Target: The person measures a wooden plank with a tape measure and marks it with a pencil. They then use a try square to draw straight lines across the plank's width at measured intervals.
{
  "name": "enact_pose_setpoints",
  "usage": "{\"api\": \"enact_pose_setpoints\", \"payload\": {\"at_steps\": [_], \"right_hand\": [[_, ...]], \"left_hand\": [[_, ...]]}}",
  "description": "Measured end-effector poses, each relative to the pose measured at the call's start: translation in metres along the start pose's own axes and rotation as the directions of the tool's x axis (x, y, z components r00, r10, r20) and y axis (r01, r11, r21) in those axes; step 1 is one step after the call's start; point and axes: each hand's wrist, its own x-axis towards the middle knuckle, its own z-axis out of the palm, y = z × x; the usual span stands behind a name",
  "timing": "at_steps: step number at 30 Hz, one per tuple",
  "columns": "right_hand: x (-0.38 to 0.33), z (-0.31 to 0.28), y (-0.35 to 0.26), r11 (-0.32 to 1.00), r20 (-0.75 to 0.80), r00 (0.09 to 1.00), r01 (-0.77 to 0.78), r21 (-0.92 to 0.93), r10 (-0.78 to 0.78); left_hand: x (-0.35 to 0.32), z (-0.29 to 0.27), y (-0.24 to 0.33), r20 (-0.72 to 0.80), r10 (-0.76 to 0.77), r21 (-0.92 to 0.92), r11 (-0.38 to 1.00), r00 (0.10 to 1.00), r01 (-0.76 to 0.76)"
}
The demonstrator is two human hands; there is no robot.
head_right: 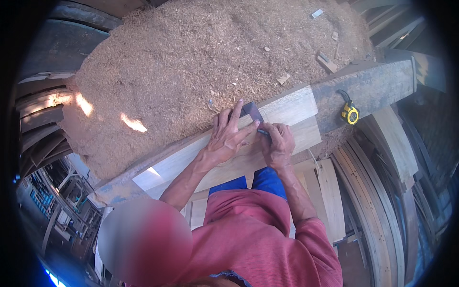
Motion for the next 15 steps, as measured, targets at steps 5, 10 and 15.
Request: {"api": "enact_pose_setpoints", "payload": {"at_steps": [5, 10, 15], "right_hand": [[0.0015, -0.0008, -0.0021, 1.000, -0.001, 1.000, -0.006, 0.003, 0.006], [0.0024, -0.0007, -0.0044, 1.000, -0.009, 1.000, -0.019, -0.004, 0.019], [0.0034, -0.0001, -0.0063, 0.999, -0.026, 0.999, -0.035, 0.013, 0.035]], "left_hand": [[-0.0007, -0.0011, -0.0001, 0.011, -0.001, -0.011, 1.000, 1.000, 0.001], [0.0002, -0.0010, 0.0000, 0.006, 0.007, -0.004, 1.000, 1.000, -0.007], [0.0006, -0.0001, -0.0008, -0.007, 0.018, 0.000, 1.000, 1.000, -0.018]]}}
